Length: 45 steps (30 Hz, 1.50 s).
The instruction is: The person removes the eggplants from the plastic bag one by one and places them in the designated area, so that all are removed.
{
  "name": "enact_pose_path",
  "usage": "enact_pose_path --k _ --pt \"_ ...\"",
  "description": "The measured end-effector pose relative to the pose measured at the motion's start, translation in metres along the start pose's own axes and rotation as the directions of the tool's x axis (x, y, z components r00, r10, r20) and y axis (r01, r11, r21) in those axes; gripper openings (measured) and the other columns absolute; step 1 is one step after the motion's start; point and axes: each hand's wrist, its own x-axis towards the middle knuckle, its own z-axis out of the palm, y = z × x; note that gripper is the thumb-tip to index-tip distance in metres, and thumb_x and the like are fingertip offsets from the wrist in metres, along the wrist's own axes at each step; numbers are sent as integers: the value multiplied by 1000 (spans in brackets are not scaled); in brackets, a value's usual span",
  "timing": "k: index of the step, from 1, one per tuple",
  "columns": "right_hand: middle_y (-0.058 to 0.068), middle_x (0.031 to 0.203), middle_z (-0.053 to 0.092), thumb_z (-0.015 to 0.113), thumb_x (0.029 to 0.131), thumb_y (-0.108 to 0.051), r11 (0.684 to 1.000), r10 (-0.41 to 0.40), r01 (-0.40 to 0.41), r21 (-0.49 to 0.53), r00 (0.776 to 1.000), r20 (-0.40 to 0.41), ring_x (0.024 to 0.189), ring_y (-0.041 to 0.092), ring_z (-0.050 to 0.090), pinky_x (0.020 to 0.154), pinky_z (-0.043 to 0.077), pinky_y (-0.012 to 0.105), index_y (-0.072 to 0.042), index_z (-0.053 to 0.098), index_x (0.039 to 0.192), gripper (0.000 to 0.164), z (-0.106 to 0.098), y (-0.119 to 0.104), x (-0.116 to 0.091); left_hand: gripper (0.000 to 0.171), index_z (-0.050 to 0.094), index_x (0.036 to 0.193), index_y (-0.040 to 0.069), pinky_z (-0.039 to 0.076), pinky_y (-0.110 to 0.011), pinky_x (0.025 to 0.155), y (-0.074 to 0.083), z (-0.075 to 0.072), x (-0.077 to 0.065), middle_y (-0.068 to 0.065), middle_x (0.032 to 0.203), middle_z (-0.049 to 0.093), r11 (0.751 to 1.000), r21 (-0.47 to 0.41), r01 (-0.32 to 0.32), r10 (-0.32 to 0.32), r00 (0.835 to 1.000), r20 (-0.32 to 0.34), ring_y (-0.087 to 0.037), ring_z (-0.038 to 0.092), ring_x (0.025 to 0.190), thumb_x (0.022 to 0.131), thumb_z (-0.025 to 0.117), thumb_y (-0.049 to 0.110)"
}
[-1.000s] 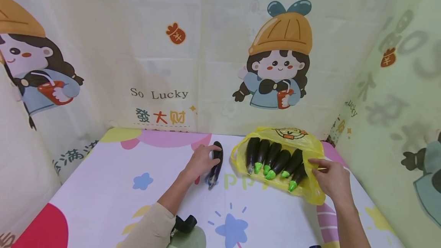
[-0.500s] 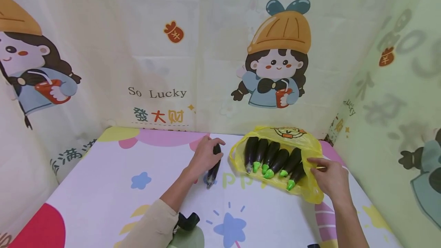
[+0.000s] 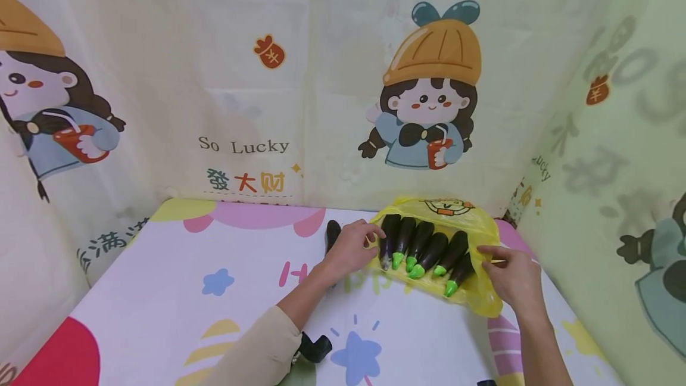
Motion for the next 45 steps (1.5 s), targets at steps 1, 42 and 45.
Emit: enact_pose_path --k 1,42,45 --pt "29 117 70 67 95 -8 1000 1 -1 3 1000 1 101 42 70 66 51 27 -2 74 126 32 0 0 0 25 76 115 9 51 -27 78 2 3 2 -11 99 67 1000 -5 -11 11 1000 17 -19 62 84 90 74 5" --pt "27 112 71 67 94 -7 1000 -2 2 29 1000 -12 97 37 68 65 51 28 0 73 126 33 -4 -2 -4 32 76 124 21 47 -15 85 64 98 68 5 107 72 973 154 -170 122 953 278 -2 59 96 92 80 22" --pt "26 111 71 67 94 -7 1000 -3 4 26 1000 -11 97 36 67 65 51 28 -1 73 126 33 -5 -2 -5 33 76 123 22 47 -14 85 66 103 71 7 107 72 975 155 -158 109 953 284 -1 59 96 91 81 24"
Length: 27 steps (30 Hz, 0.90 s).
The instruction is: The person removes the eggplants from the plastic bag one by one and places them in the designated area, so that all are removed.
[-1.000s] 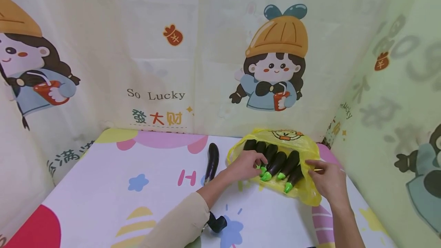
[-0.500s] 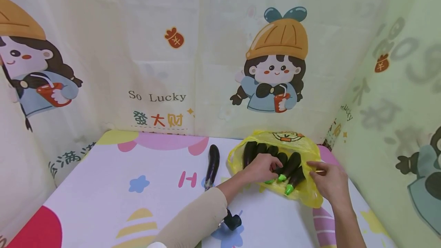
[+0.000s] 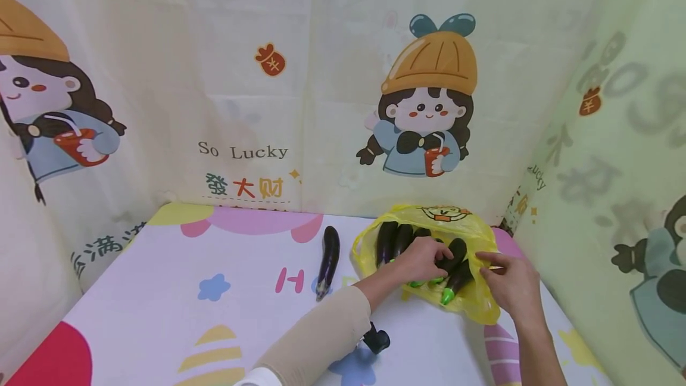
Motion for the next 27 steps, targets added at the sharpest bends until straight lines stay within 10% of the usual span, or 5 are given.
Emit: enact_pose_path --k 27 --pt "28 113 71 67 95 -8 1000 11 -11 -25 1000 -6 98 41 70 63 52 29 -1 73 128 34 -1 2 1 40 74 123 25 42 -11 68 25 27 16 13 87 63 997 16 71 -71 997 21 2 53 78 86 86 35"
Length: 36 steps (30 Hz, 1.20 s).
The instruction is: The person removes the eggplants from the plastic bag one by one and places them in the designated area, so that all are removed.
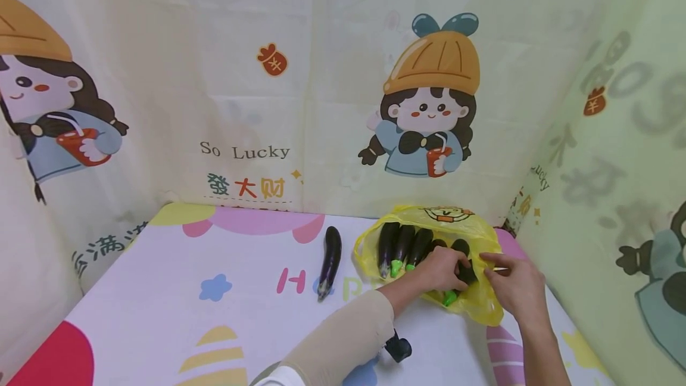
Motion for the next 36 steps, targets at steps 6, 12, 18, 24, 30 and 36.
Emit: enact_pose_path --k 6,12,18,24,30,36 --pt "28 111 72 68 94 -8 1000 -6 6 3 1000 -7 97 40 71 63 52 29 -1 73 126 33 0 0 -1 43 74 122 27 48 -14 77 6 3 1 14 104 69 998 34 58 -58 998 -14 1 59 93 83 88 38" --pt "28 112 72 68 94 -7 1000 -7 7 8 1000 -17 96 39 70 63 52 28 -1 74 125 33 1 -1 -2 48 72 126 28 52 -19 88 11 7 0 11 119 68 994 44 103 -103 995 -5 -3 59 104 82 89 40" --pt "28 113 71 68 94 -7 1000 3 -2 15 1000 -6 96 38 70 64 52 28 -1 73 126 33 1 -2 -1 51 68 129 34 52 -24 82 16 10 0 10 113 64 983 148 108 -108 994 -10 -6 56 93 82 88 42" --pt "28 114 70 68 94 -6 1000 8 -8 16 1000 -6 96 38 70 65 52 28 0 73 126 33 2 -1 -2 39 67 120 37 52 -28 74 24 11 -2 10 108 63 943 310 120 -122 992 -13 -8 55 86 85 85 40" --pt "28 114 71 68 94 -6 1000 1 -1 11 1000 -9 97 39 70 64 51 29 -1 74 125 32 1 0 -2 30 66 118 38 52 -27 73 29 13 -2 10 109 63 912 398 104 -121 992 19 -7 55 85 91 79 41" --pt "28 115 71 68 94 -6 1000 2 -2 9 1000 -7 96 39 70 64 52 29 -1 74 125 32 0 1 -2 26 67 119 40 48 -25 64 32 13 -2 10 111 62 906 412 96 -131 990 58 -7 53 83 95 75 39"
